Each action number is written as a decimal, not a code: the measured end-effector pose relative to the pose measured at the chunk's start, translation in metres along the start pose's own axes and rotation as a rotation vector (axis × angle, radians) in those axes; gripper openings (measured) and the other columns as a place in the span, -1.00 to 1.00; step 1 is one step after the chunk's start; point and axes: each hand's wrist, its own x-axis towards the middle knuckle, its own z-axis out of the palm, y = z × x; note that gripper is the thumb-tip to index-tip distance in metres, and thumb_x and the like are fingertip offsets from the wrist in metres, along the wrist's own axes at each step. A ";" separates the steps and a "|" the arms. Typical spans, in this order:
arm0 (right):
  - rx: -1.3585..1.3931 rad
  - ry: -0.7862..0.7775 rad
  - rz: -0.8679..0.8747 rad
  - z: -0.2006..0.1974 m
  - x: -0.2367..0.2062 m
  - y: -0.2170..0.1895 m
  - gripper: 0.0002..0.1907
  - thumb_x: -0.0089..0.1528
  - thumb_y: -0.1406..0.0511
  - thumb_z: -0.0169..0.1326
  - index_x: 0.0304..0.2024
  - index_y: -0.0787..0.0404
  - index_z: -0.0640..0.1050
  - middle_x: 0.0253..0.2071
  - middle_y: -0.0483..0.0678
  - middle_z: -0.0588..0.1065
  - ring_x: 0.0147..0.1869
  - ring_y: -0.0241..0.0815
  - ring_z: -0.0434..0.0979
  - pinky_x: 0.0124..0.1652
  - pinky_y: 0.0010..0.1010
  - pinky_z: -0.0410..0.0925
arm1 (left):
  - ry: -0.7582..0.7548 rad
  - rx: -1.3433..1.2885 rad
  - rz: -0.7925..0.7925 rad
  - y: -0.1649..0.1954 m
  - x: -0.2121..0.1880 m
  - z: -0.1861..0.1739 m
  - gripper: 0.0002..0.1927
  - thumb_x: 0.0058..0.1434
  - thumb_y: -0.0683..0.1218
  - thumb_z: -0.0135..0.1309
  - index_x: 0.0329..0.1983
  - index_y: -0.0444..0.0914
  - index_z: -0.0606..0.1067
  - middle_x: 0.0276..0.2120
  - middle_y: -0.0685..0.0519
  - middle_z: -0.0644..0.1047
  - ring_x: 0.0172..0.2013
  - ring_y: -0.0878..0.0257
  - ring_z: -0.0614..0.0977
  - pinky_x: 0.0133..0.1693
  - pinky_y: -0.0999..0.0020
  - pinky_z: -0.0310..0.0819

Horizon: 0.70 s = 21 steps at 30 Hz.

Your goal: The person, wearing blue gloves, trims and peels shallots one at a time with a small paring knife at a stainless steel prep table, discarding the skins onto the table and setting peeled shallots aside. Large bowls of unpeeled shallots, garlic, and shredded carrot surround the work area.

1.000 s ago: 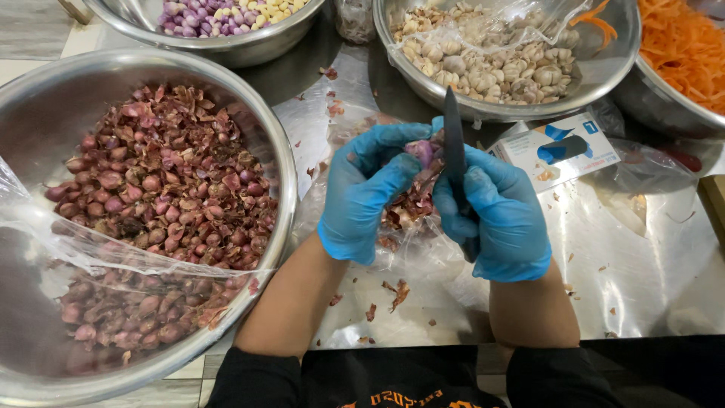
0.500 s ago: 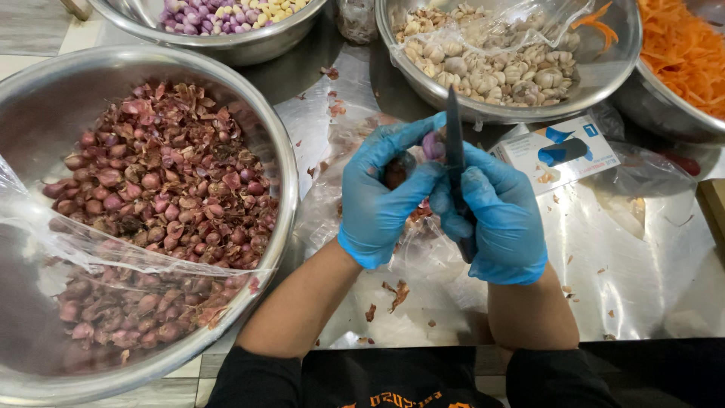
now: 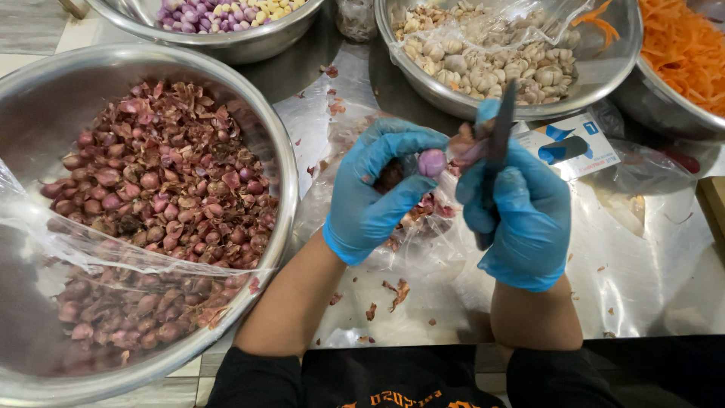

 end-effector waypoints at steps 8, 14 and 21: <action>-0.293 -0.095 -0.033 -0.007 0.002 -0.017 -0.39 0.42 0.44 -0.16 0.55 0.35 0.26 -0.20 0.00 0.51 -0.36 -0.43 0.29 -0.35 -0.64 0.18 | 0.157 -0.547 -0.386 0.010 0.006 0.006 -0.69 0.42 -0.25 0.14 0.22 -0.35 0.54 0.06 0.03 0.58 -0.15 0.39 0.50 -0.06 0.48 0.43; -0.689 -0.086 0.138 -0.002 0.021 -0.015 -0.33 0.33 0.45 -0.16 0.51 0.22 0.09 -0.31 -0.04 0.51 -0.50 -0.38 0.34 -0.48 -0.55 0.31 | 0.233 -0.326 -0.291 0.007 0.010 0.008 -0.62 0.33 -0.25 0.16 0.22 -0.28 0.50 0.01 0.21 0.55 -0.21 0.52 0.45 -0.08 0.61 0.40; -0.552 -0.215 -0.124 -0.001 0.010 -0.016 -0.27 0.31 0.51 -0.19 0.56 0.26 0.13 0.03 0.08 0.40 -0.33 -0.29 0.41 -0.25 -0.50 0.38 | 0.225 -0.422 -0.291 -0.008 0.003 0.013 -0.75 0.33 -0.33 0.24 0.06 -0.34 0.55 -0.08 0.06 0.59 -0.26 0.45 0.47 -0.16 0.54 0.40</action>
